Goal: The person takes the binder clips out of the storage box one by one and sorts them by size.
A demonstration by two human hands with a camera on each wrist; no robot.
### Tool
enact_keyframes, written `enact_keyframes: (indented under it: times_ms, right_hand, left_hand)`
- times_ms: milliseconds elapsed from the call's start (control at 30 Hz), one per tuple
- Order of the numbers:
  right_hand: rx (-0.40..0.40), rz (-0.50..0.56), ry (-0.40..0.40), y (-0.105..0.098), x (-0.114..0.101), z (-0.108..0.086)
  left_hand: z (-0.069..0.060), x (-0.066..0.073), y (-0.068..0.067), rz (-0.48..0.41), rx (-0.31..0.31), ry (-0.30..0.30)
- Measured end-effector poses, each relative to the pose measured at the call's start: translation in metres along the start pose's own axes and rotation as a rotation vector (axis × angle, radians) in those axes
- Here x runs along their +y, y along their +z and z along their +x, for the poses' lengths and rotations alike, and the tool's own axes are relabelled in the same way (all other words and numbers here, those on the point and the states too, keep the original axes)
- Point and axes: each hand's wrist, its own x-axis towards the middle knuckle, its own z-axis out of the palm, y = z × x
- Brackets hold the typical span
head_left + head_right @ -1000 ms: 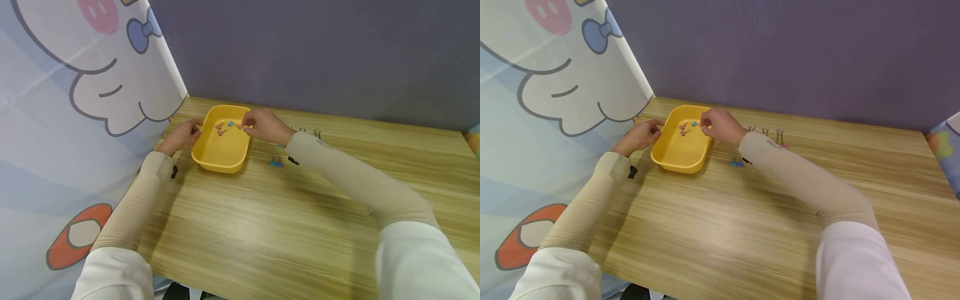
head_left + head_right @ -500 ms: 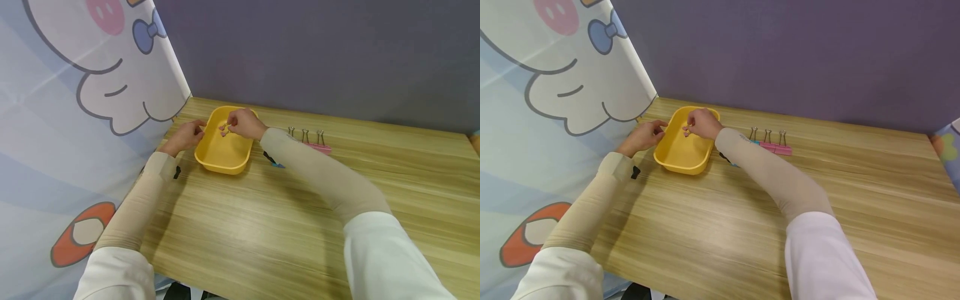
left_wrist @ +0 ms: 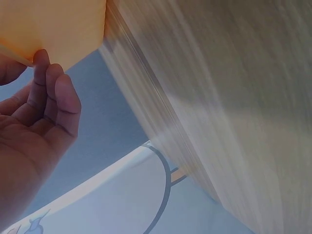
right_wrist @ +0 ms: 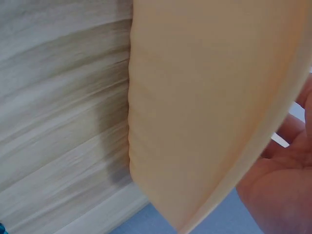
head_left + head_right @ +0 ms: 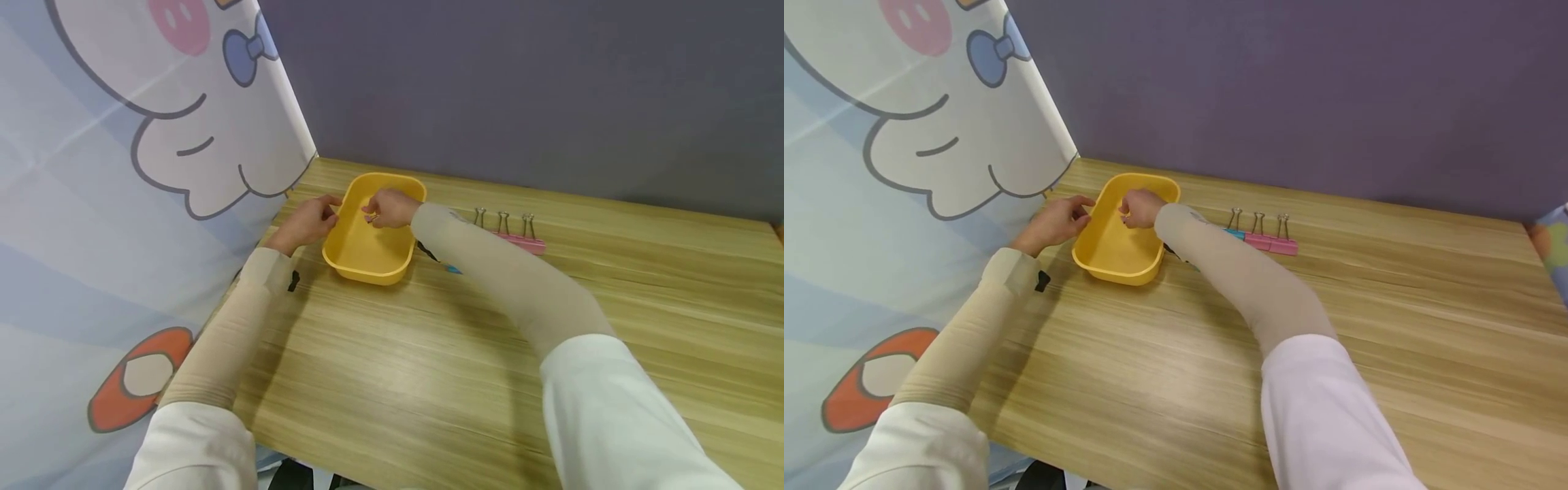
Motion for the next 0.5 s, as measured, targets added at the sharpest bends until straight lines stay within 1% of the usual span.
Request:
enact_keyframes:
  times_ms: [100,233,367,433,500]
  right_hand:
    - [-0.067,0.005,0.016,0.001,-0.003,0.003]
    - [-0.126,-0.023,0.027,0.002,-0.007,0.007]
    - [-0.143,-0.126,0.002,0.005,-0.009,0.011]
    - [-0.141,-0.191,-0.012,0.006,-0.009,0.012]
    - [-0.133,-0.228,-0.021,0.007,-0.009,0.013]
  left_hand:
    - [0.0,0.001,0.0,0.002,-0.001,0.006]
    - [-0.001,0.003,0.0,0.009,-0.007,0.001]
    - [0.0,0.006,0.002,0.018,-0.014,0.004]
    - [0.001,0.006,0.003,0.022,-0.018,0.014]
    - [0.002,0.007,0.003,0.025,-0.017,0.027]
